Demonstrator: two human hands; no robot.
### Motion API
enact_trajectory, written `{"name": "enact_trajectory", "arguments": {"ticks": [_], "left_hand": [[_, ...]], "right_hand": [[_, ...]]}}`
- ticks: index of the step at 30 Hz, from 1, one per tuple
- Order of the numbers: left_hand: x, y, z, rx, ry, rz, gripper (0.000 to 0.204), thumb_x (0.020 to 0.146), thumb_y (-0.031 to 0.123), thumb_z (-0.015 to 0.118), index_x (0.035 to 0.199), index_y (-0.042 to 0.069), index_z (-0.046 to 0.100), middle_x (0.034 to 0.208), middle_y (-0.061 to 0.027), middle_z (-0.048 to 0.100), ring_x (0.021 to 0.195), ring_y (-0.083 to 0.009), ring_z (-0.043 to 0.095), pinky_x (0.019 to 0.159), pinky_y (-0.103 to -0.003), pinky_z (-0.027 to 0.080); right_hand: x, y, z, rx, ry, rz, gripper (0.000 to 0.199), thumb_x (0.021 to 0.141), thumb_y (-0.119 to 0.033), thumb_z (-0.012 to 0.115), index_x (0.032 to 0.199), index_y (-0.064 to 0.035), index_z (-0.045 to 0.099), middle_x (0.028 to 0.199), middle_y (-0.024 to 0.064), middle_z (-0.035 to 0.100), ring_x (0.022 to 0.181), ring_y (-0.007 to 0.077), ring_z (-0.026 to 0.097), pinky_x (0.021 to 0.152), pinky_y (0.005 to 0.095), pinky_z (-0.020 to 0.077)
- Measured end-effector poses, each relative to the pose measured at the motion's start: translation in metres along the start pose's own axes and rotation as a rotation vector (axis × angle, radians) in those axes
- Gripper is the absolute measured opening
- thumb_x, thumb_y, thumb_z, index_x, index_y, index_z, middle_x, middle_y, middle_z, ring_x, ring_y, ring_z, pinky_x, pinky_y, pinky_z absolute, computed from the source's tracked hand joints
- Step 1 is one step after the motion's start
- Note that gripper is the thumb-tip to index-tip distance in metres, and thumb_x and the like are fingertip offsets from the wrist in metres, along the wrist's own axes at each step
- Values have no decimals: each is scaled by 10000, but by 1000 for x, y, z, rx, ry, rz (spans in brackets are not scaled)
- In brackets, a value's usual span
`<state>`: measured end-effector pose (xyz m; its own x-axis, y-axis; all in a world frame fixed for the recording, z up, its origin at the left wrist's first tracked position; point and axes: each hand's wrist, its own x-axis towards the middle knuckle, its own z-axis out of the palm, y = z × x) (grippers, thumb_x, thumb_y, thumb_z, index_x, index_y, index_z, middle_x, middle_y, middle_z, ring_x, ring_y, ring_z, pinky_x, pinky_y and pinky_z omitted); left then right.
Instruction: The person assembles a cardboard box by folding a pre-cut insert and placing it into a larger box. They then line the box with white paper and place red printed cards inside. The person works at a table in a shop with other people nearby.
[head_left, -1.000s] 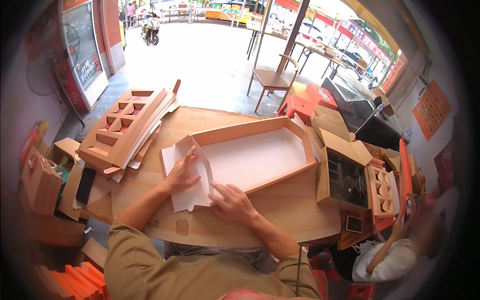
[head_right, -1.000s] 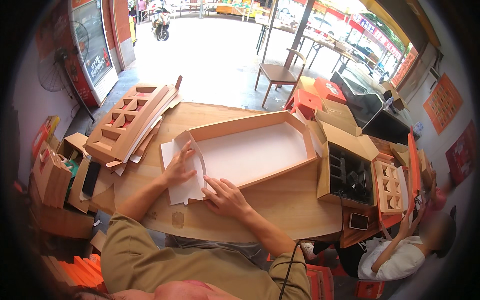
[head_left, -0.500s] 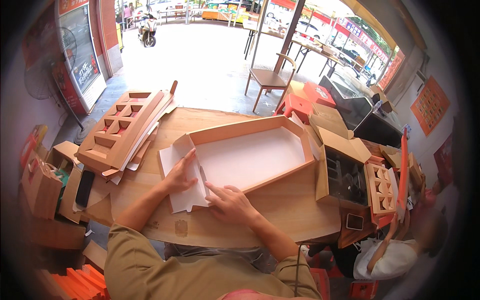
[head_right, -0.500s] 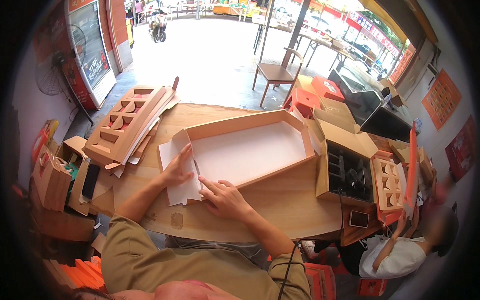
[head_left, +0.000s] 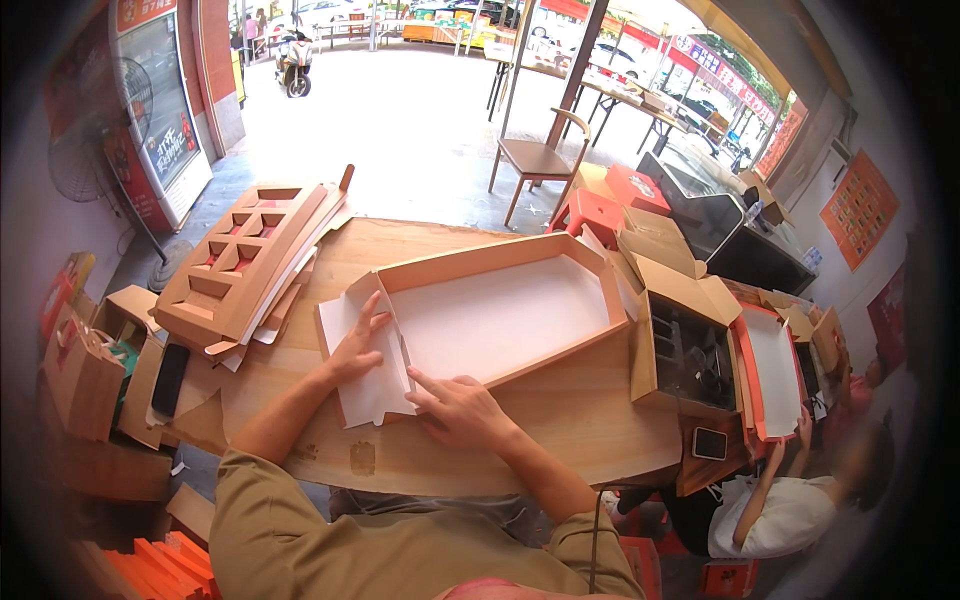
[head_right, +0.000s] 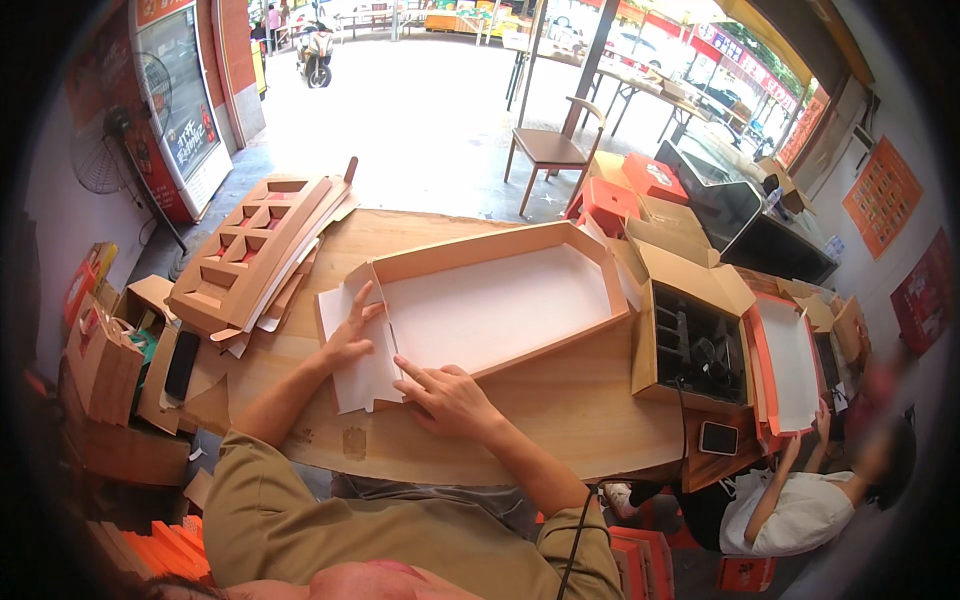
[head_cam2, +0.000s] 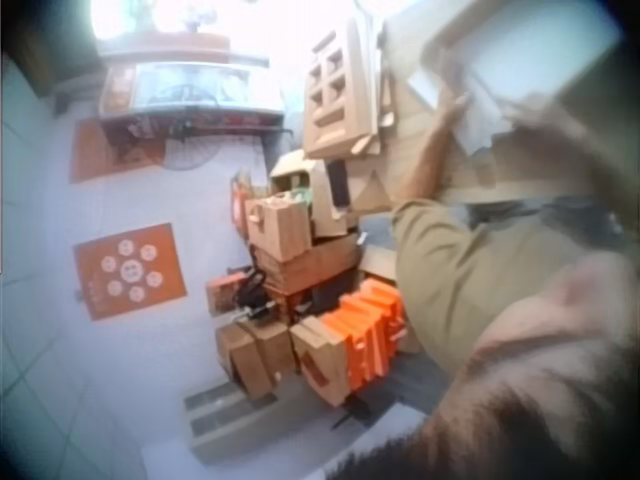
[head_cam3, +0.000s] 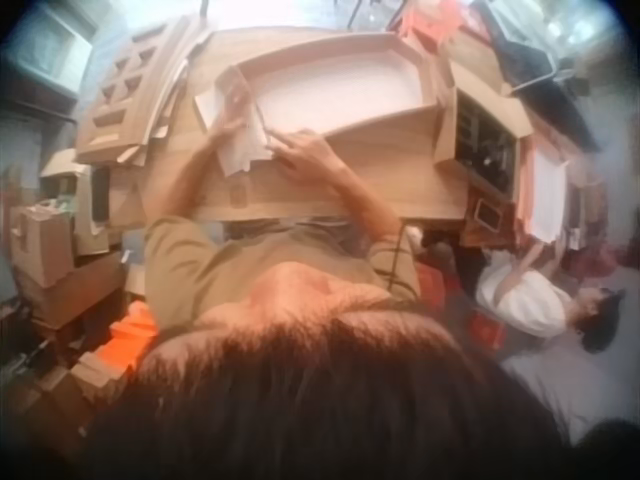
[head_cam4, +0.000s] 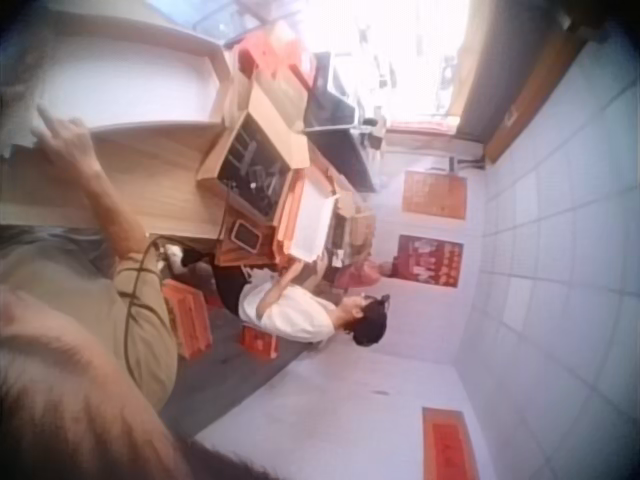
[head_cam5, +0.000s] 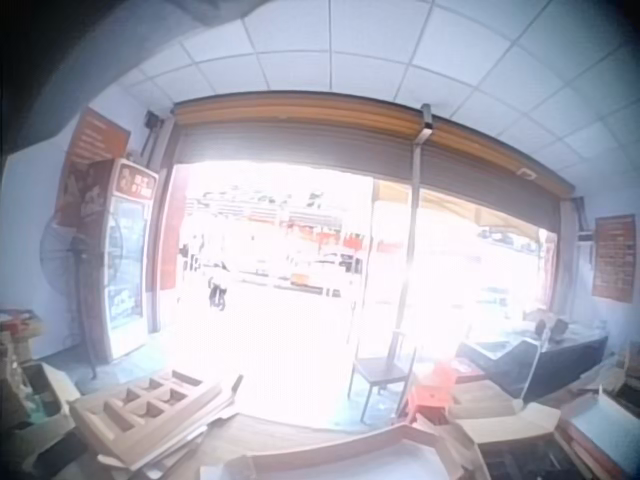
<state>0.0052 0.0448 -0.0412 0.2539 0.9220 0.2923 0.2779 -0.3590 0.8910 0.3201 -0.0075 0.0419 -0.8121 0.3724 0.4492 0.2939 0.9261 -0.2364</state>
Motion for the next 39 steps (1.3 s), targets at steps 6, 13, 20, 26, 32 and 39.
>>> {"name": "enact_trajectory", "arguments": {"ticks": [6,13,20,26,32,39], "left_hand": [[11,2,3,-267,94,-207,911,1061,338,702,1735,97,137,1519,-294,588,1440,-320,567,1161,-420,484],[14,2,11,-262,177,-220,747,1104,365,664,1658,34,288,1450,-273,652,1341,-297,642,1143,-412,490],[14,13,12,-240,224,-289,783,1039,364,711,1627,16,329,1425,-250,672,1324,-291,654,1134,-415,491],[15,16,16,-214,227,-271,781,1018,344,719,1618,17,341,1415,-246,678,1307,-285,657,1133,-413,490],[17,20,16,-195,256,-296,774,1016,348,716,1610,10,351,1406,-246,685,1314,-288,661,1135,-417,496],[15,12,16,-200,267,-290,777,1020,384,706,1605,10,358,1393,-260,695,1300,-286,669,1104,-407,511]], "right_hand": [[2,2,2,-27,-8,-42,490,875,-185,801,1335,-141,641,1616,154,572,1042,231,760,841,436,573],[1,-2,3,-62,-109,-50,500,882,-222,774,1362,-131,667,1701,126,489,1083,200,729,882,410,553],[5,-8,-4,-49,-96,-42,510,845,-208,811,1333,-132,684,1647,150,540,1078,235,737,903,435,567],[4,-7,-3,-40,-88,-44,508,852,-224,820,1331,-132,679,1654,151,531,1098,243,732,924,441,564],[4,-6,-3,-38,-99,-42,526,845,-238,830,1337,-131,680,1662,151,520,1113,241,726,932,441,565],[4,-6,-3,-30,-99,-46,564,821,-252,845,1348,-133,682,1663,146,518,1116,244,720,937,441,566]]}}
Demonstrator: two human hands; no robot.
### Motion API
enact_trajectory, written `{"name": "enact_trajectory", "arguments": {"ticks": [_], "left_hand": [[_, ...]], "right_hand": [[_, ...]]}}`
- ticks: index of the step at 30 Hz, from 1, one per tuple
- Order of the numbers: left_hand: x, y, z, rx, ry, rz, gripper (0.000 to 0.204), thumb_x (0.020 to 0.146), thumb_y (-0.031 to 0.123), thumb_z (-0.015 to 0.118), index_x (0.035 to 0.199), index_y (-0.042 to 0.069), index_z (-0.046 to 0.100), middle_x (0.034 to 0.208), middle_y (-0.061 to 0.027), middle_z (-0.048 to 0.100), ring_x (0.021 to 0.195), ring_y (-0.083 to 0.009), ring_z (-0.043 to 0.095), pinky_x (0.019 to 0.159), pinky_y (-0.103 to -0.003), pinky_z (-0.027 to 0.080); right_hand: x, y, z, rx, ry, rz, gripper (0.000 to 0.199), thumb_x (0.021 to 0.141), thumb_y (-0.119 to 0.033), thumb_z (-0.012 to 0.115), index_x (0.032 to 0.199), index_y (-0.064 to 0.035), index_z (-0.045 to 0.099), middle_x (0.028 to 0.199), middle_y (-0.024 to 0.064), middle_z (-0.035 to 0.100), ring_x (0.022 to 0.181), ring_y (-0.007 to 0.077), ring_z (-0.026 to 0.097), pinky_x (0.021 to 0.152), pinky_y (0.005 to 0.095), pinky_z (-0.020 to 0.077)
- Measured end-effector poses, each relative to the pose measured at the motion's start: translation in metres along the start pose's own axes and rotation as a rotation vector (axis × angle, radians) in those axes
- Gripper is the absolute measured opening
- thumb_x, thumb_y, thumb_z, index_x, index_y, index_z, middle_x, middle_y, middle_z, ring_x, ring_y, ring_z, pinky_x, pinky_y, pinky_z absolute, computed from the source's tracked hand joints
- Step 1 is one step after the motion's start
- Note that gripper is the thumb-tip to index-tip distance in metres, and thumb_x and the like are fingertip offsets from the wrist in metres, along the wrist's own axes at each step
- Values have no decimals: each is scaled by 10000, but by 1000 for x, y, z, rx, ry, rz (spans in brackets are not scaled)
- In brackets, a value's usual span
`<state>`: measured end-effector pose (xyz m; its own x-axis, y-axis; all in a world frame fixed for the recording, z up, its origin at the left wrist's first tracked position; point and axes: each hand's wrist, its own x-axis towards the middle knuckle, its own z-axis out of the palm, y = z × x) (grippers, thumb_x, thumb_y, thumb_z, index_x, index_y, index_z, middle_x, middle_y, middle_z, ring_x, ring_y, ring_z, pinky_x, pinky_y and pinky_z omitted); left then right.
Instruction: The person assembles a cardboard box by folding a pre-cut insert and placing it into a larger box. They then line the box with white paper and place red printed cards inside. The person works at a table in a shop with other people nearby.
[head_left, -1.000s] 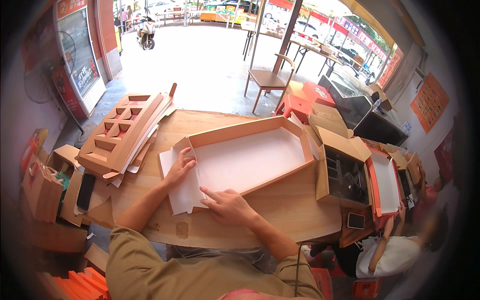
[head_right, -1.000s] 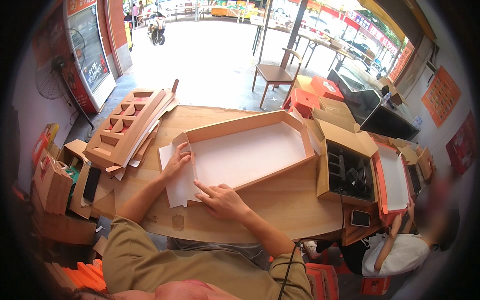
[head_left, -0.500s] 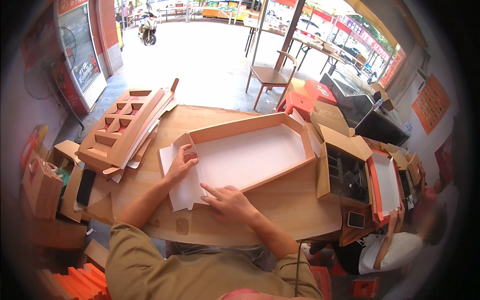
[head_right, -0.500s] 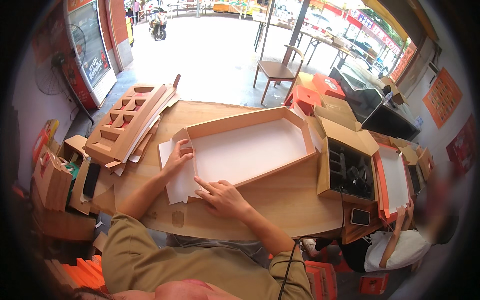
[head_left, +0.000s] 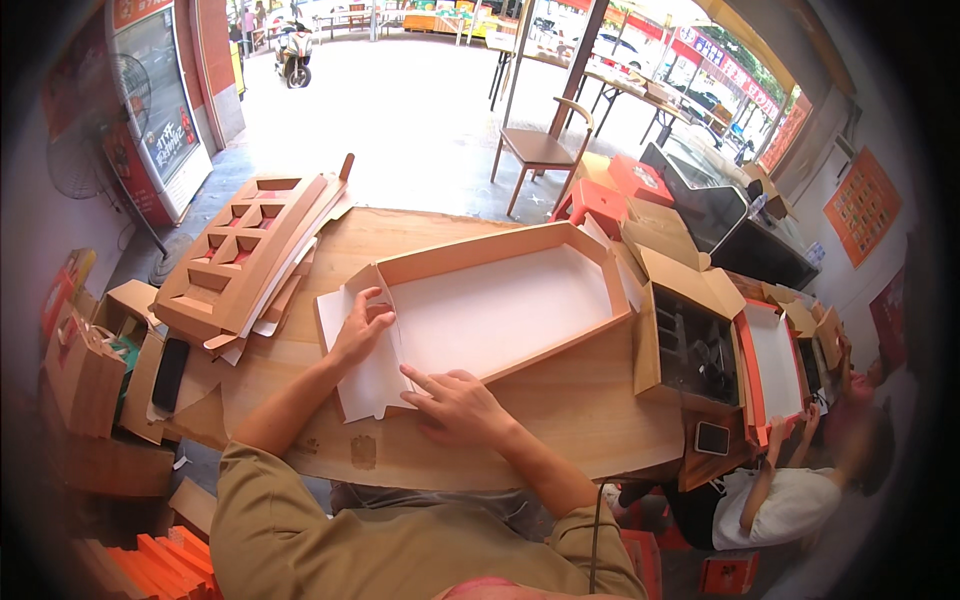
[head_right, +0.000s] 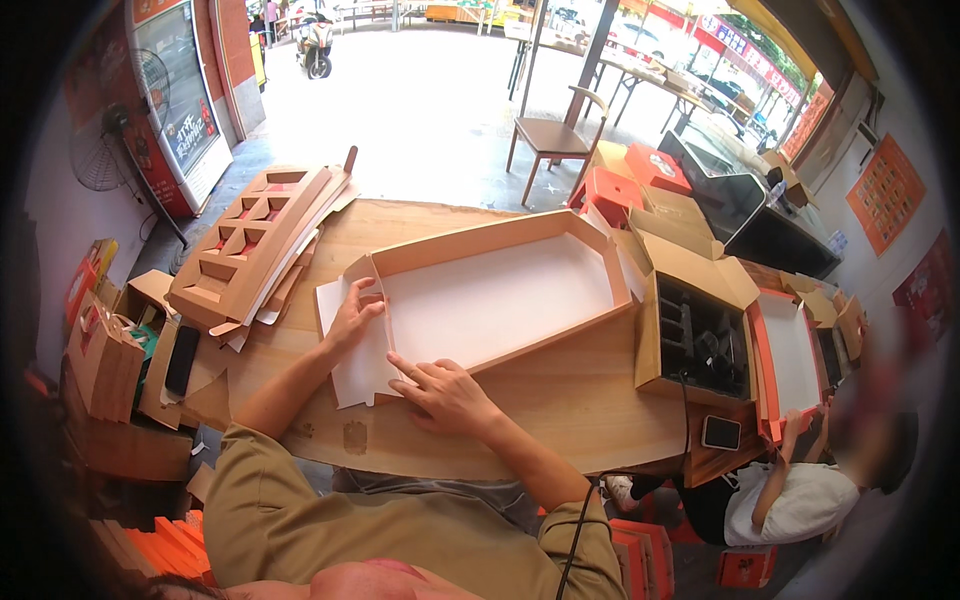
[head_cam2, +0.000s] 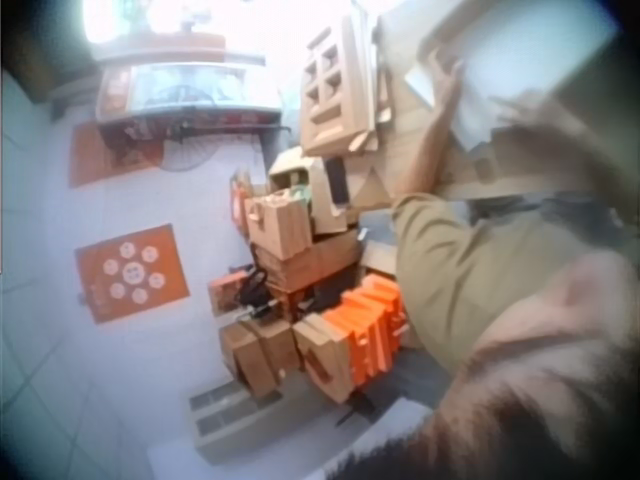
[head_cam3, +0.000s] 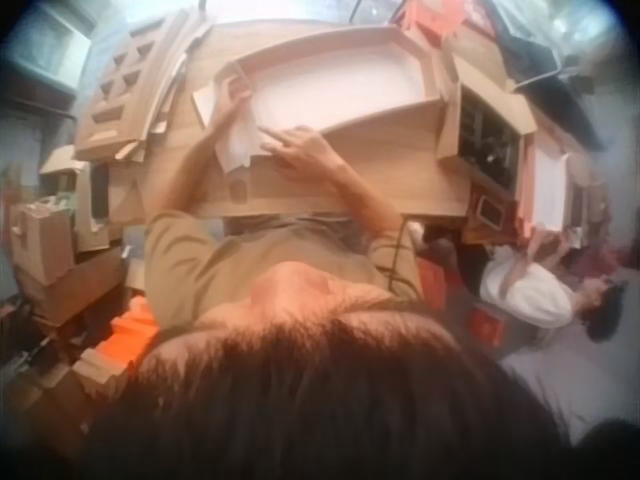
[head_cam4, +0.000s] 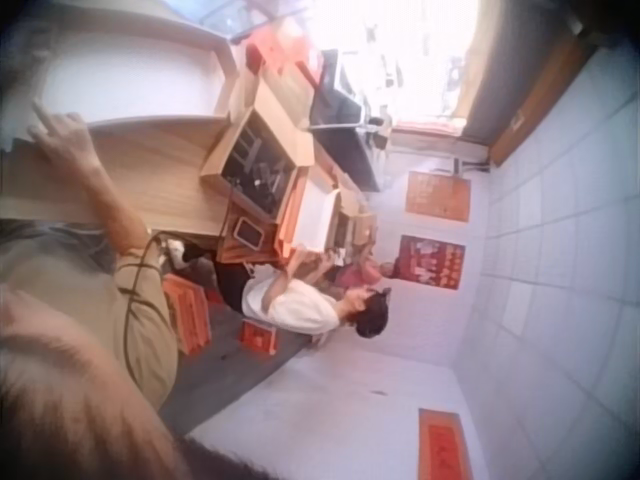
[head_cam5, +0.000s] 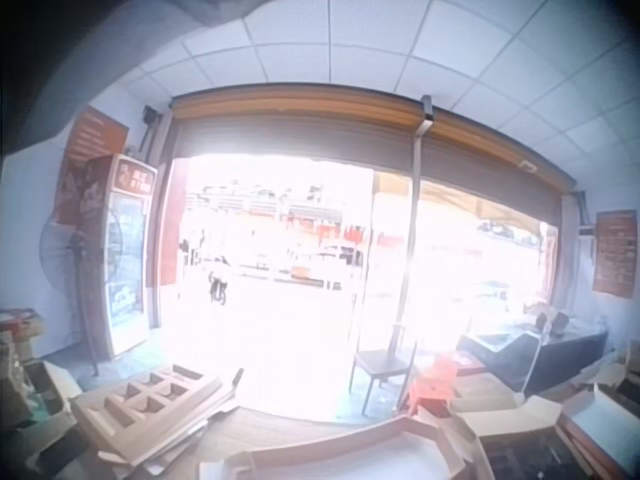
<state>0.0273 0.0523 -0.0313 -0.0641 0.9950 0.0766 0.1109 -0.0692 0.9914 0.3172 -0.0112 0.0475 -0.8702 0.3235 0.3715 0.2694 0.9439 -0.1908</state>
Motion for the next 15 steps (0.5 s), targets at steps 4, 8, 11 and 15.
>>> {"name": "enact_trajectory", "arguments": {"ticks": [4,8,11,15], "left_hand": [[0,3,2,12,19,-13,782,1011,391,707,1602,12,363,1395,-255,697,1281,-284,677,1079,-411,524],[-2,9,1,48,23,-16,774,1004,372,711,1599,14,368,1388,-245,701,1267,-275,681,1064,-405,527],[-3,13,3,25,23,-10,766,1002,360,707,1597,15,369,1371,-236,707,1241,-267,684,1063,-400,524],[-2,10,2,-11,17,-27,759,997,337,710,1595,16,370,1352,-225,712,1212,-256,683,1063,-394,521]], "right_hand": [[0,-1,-2,-2,5,1,584,806,-256,858,1349,-135,680,1663,144,519,1128,245,717,938,442,565],[0,-1,-3,1,-5,6,601,795,-259,870,1352,-140,678,1663,139,521,1140,245,713,943,440,562],[0,-1,-3,-6,-9,5,613,790,-267,874,1356,-143,674,1668,135,516,1144,244,710,949,438,560],[0,-1,-3,-10,-13,5,625,787,-280,878,1361,-145,671,1675,132,508,1141,244,708,952,437,559]]}}
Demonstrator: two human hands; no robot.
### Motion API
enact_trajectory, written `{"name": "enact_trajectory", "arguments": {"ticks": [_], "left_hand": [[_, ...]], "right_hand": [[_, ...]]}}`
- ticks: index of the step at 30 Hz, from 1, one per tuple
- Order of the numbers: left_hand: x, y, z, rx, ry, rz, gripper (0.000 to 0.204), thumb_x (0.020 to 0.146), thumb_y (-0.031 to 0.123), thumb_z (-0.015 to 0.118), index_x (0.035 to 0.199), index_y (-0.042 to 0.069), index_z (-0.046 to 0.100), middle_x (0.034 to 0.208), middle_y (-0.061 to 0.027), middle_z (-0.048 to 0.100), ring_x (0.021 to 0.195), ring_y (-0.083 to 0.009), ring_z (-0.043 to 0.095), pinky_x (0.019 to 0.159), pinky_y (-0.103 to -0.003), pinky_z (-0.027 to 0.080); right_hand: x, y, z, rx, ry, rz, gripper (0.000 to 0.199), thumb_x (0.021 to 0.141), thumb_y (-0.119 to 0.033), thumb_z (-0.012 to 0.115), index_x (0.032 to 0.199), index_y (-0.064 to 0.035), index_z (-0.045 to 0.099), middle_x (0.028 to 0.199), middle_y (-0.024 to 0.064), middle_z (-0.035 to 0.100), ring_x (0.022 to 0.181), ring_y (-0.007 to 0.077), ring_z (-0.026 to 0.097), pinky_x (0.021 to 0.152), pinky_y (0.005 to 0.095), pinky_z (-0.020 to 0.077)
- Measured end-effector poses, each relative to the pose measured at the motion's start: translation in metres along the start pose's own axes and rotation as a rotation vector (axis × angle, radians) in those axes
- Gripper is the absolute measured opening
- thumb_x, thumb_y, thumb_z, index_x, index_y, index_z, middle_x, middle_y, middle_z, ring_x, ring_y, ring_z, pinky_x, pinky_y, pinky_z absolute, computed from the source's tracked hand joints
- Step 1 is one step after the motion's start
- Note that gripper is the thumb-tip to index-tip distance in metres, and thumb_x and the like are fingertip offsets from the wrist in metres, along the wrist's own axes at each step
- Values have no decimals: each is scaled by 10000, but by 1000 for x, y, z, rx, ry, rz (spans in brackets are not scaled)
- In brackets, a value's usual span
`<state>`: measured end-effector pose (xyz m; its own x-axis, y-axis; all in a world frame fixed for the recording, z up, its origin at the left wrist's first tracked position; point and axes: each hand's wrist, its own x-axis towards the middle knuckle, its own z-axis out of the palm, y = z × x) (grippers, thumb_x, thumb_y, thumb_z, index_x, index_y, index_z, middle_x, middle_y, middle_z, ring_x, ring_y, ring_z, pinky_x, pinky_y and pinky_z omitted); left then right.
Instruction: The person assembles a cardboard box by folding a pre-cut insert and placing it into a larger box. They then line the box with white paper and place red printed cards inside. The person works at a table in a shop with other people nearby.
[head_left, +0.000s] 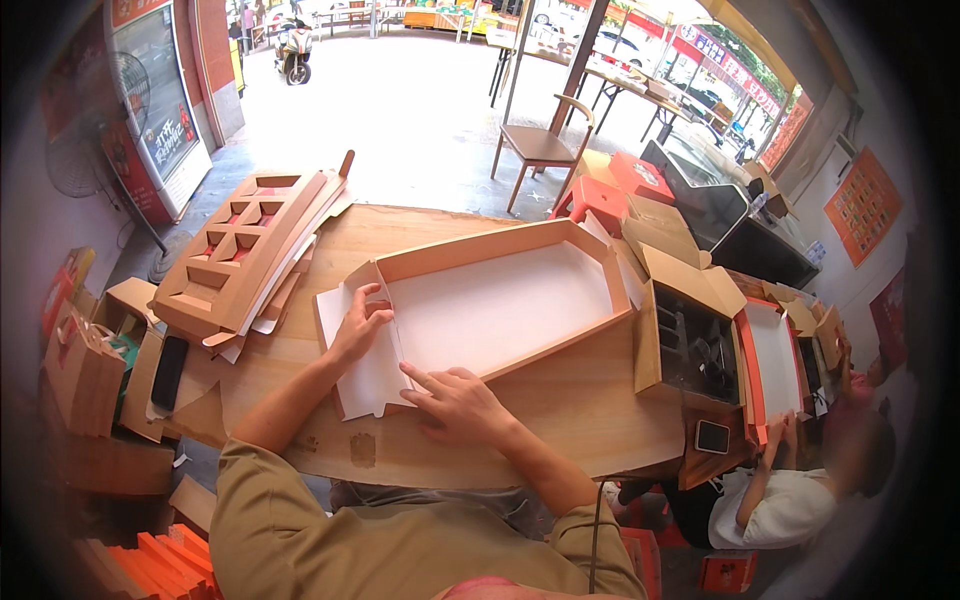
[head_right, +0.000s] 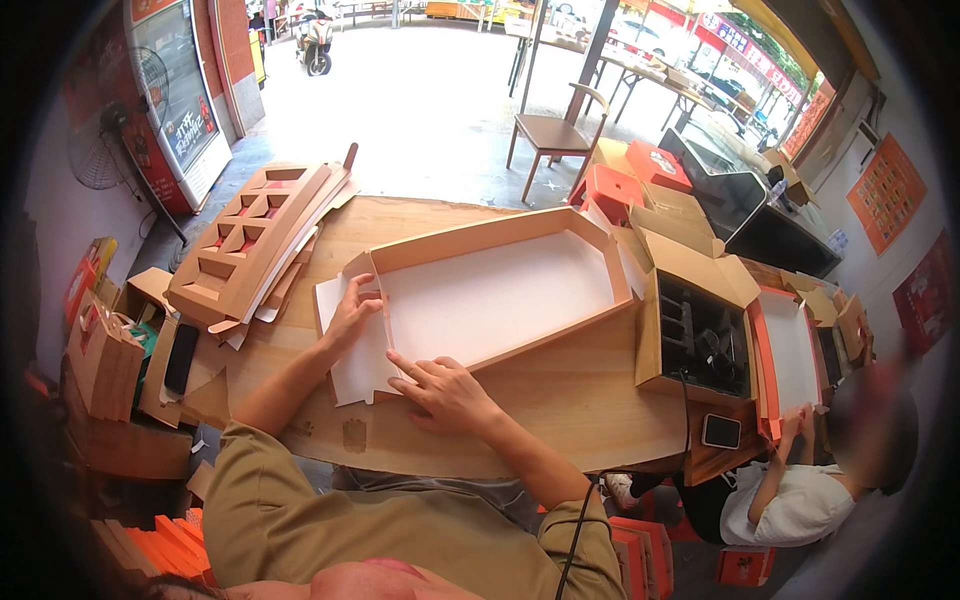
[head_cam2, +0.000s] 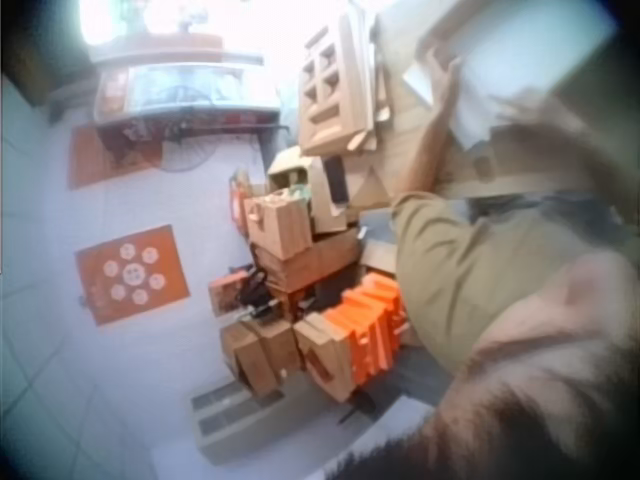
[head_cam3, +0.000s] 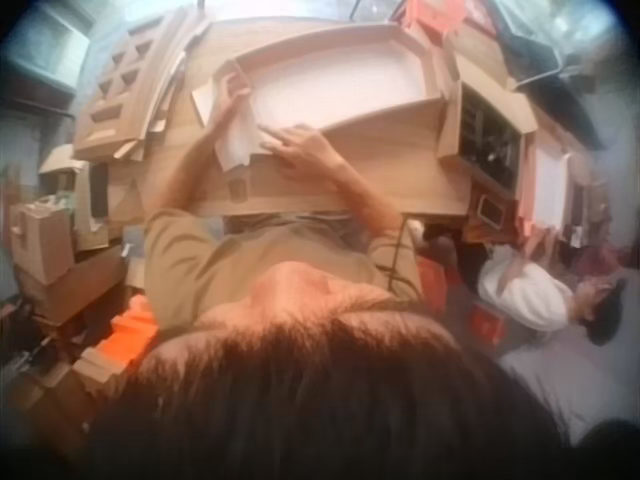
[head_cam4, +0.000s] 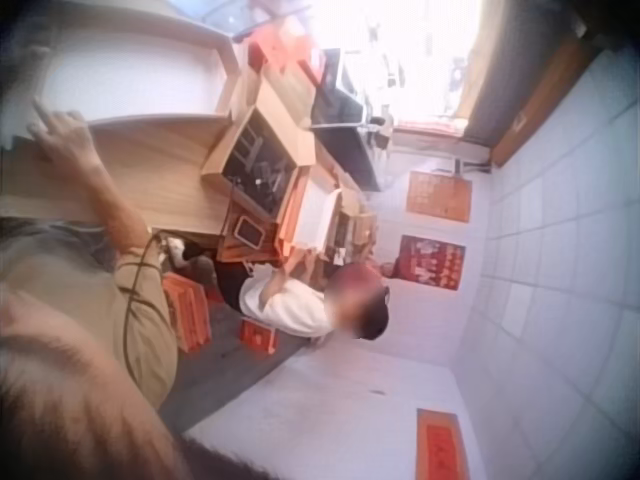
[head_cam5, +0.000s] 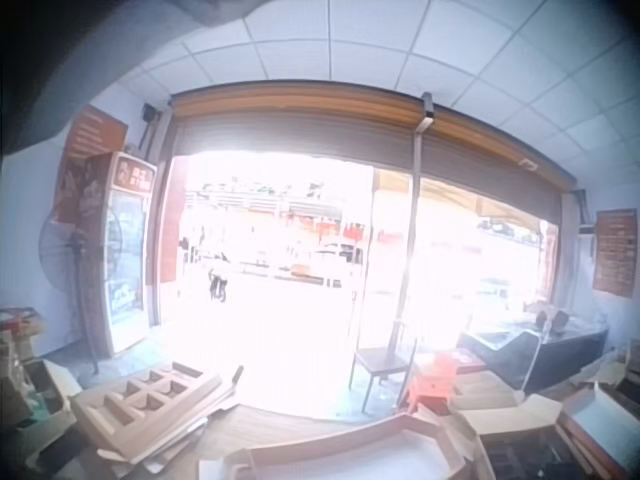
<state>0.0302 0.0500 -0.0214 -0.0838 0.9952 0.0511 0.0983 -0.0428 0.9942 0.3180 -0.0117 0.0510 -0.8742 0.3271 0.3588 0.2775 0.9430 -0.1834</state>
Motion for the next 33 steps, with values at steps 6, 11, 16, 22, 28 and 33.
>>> {"name": "enact_trajectory", "arguments": {"ticks": [6,11,16,22,28,33], "left_hand": [[-1,0,0,-35,-17,12,747,1001,313,709,1592,12,368,1364,-224,700,1238,-257,664,1094,-401,504],[-2,-3,-1,-110,-47,6,743,1005,305,713,1598,23,364,1393,-236,676,1290,-263,634,1136,-409,480],[-1,-18,1,-91,-41,72,726,1024,317,700,1598,26,365,1395,-247,670,1305,-276,633,1138,-426,486],[3,-22,0,1,-18,80,700,1052,332,680,1588,14,362,1367,-241,680,1281,-289,655,1119,-415,500],[3,-17,0,20,-2,70,711,1032,296,720,1577,5,367,1314,-225,705,1219,-278,688,1068,-401,532],[6,-25,-1,86,19,82,698,1013,245,740,1567,21,379,1260,-204,720,1158,-265,709,1011,-388,558]], "right_hand": [[0,1,2,8,2,-1,629,793,-288,877,1368,-143,669,1676,144,503,1140,247,708,953,442,560],[-1,2,2,12,13,-9,635,796,-289,876,1378,-142,669,1672,150,506,1135,253,710,951,444,562],[-3,5,8,9,7,-9,648,801,-289,875,1395,-144,660,1672,153,502,1134,261,711,959,456,562],[-5,6,11,-6,-2,-25,691,807,-305,846,1440,-140,626,1709,159,459,1132,256,697,988,444,538],[-5,4,7,-4,-5,-13,690,814,-317,843,1443,-137,624,1708,161,461,1146,259,699,984,446,538],[-7,6,9,-10,-13,-19,704,818,-338,843,1454,-133,621,1715,160,455,1173,267,692,992,446,530]]}}
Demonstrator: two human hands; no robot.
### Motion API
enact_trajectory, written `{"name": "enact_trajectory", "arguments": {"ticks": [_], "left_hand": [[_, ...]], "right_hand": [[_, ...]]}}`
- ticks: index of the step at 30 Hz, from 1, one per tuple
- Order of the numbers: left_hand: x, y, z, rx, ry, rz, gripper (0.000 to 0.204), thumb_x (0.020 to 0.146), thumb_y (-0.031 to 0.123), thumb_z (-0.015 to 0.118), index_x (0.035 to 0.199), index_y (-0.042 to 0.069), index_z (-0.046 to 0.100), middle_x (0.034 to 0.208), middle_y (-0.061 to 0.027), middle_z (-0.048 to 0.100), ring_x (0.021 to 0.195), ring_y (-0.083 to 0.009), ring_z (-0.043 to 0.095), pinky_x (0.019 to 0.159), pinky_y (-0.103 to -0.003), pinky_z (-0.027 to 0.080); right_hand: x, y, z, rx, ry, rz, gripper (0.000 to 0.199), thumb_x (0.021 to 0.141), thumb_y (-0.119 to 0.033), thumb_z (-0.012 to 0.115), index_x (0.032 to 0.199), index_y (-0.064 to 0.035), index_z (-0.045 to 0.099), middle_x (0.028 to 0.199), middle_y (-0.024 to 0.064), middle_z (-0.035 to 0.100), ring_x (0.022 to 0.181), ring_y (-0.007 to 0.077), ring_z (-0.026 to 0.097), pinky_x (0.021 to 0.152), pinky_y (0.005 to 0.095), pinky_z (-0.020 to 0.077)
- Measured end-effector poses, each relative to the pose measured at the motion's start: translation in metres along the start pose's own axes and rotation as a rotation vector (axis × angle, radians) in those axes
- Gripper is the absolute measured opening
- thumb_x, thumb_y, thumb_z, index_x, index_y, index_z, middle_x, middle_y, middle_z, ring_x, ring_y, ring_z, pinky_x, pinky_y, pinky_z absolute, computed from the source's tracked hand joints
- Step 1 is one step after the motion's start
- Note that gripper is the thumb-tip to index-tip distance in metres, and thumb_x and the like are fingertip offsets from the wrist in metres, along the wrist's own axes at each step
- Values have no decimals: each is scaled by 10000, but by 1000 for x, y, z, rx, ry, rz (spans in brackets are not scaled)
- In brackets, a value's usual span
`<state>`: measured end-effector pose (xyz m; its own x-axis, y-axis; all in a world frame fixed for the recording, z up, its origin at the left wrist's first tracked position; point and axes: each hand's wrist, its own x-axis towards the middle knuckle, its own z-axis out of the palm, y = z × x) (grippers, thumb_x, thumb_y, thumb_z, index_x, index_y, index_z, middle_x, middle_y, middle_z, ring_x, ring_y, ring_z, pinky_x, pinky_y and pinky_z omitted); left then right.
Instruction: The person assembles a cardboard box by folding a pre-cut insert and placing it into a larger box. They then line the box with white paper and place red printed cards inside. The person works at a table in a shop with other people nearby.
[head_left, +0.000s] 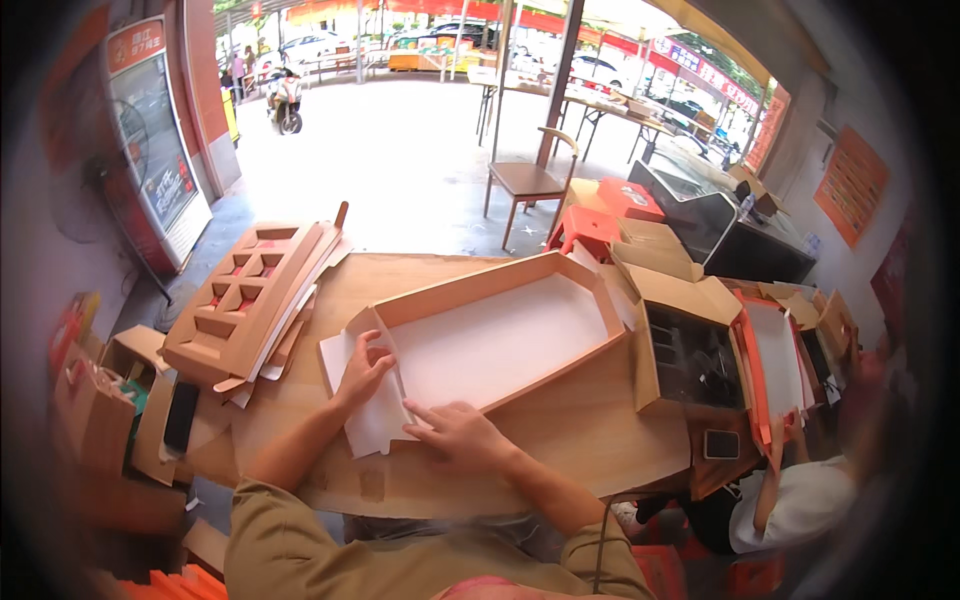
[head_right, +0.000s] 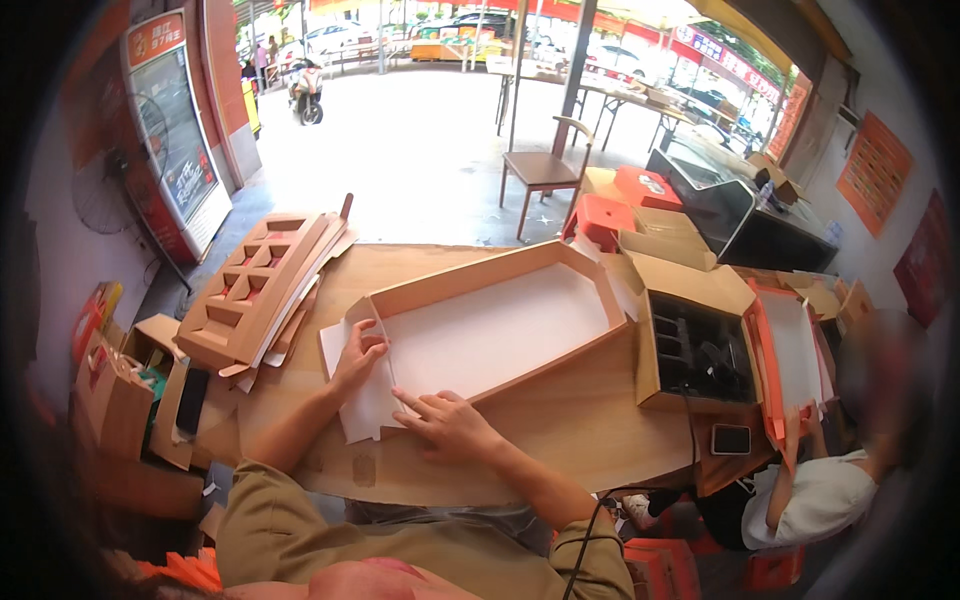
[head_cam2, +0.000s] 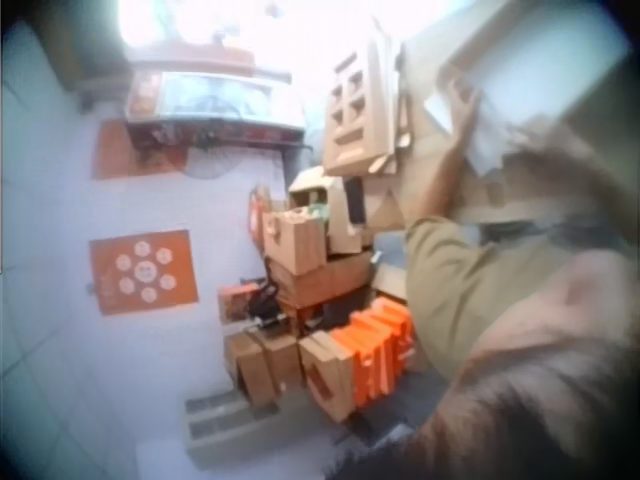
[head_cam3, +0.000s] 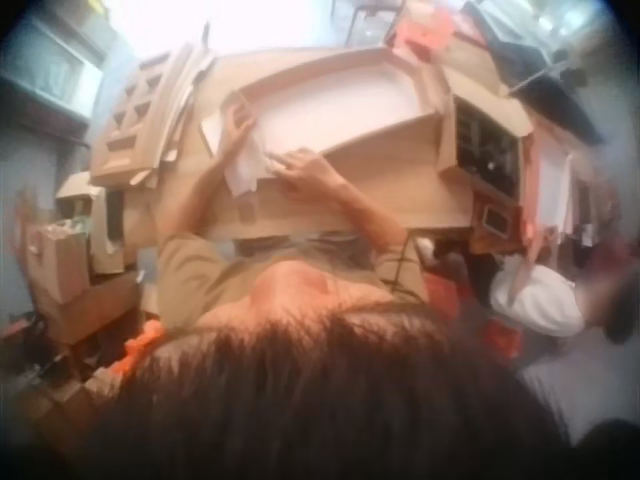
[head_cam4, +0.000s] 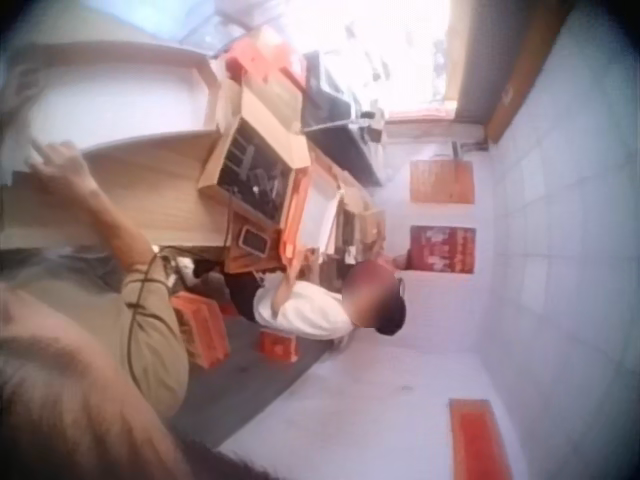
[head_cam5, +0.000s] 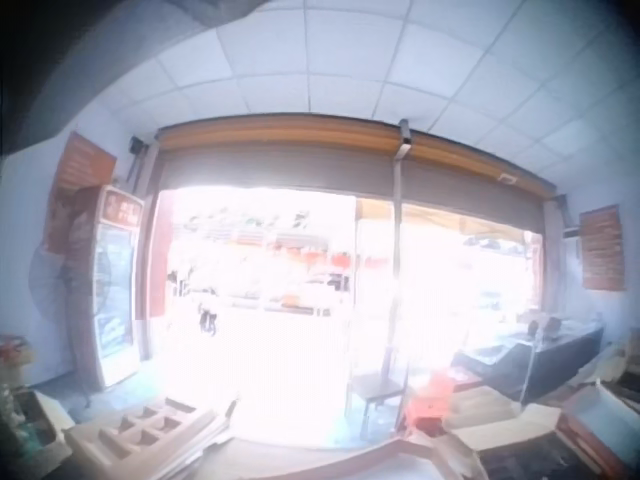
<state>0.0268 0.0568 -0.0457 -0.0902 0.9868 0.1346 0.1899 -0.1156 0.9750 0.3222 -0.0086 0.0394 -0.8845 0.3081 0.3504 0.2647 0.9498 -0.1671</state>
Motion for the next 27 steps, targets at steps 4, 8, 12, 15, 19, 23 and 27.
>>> {"name": "enact_trajectory", "arguments": {"ticks": [4,8,12,15,19,23,27], "left_hand": [[-6,22,4,-13,18,-40,656,986,137,752,1538,27,413,1192,-153,728,1107,-228,713,946,-354,573],[-7,12,2,-58,34,89,669,975,98,754,1547,46,413,1225,-140,718,1145,-213,698,959,-335,574],[-11,16,4,-264,45,166,640,979,62,719,1546,59,424,1278,-137,684,1175,-205,679,998,-340,567],[-13,18,5,-400,36,187,591,993,35,661,1539,61,436,1257,-121,653,1138,-198,674,1011,-344,556],[-4,-8,-1,-339,66,230,532,1015,21,589,1526,60,447,1175,-96,610,1041,-181,653,983,-331,546],[-1,-18,-1,-162,31,235,502,1028,39,578,1513,45,451,1088,-66,608,960,-156,631,933,-315,541],[-6,-4,-6,16,-22,218,491,1034,67,591,1504,34,454,1055,-72,649,947,-161,652,916,-323,546]], "right_hand": [[-1,1,3,-4,7,-5,711,828,-347,837,1468,-130,616,1720,161,451,1189,277,687,1006,446,521],[0,2,6,-16,34,-12,721,840,-360,825,1488,-130,607,1714,155,463,1179,272,688,1001,441,521],[-1,3,9,-28,27,-2,728,852,-358,815,1509,-137,595,1713,146,468,1151,263,691,993,433,524],[-3,2,9,-44,48,-14,725,865,-341,804,1528,-145,585,1710,143,471,1135,260,693,990,430,526],[-4,3,11,-44,60,-27,716,890,-316,788,1552,-153,571,1696,145,487,1139,266,695,995,441,529],[-7,5,13,27,228,56,659,860,-302,826,1476,-166,635,1534,148,640,1093,306,720,991,470,548],[-27,32,-24,-69,226,255,667,755,-368,889,1362,-148,721,1320,139,746,1142,340,711,1094,491,506]]}}
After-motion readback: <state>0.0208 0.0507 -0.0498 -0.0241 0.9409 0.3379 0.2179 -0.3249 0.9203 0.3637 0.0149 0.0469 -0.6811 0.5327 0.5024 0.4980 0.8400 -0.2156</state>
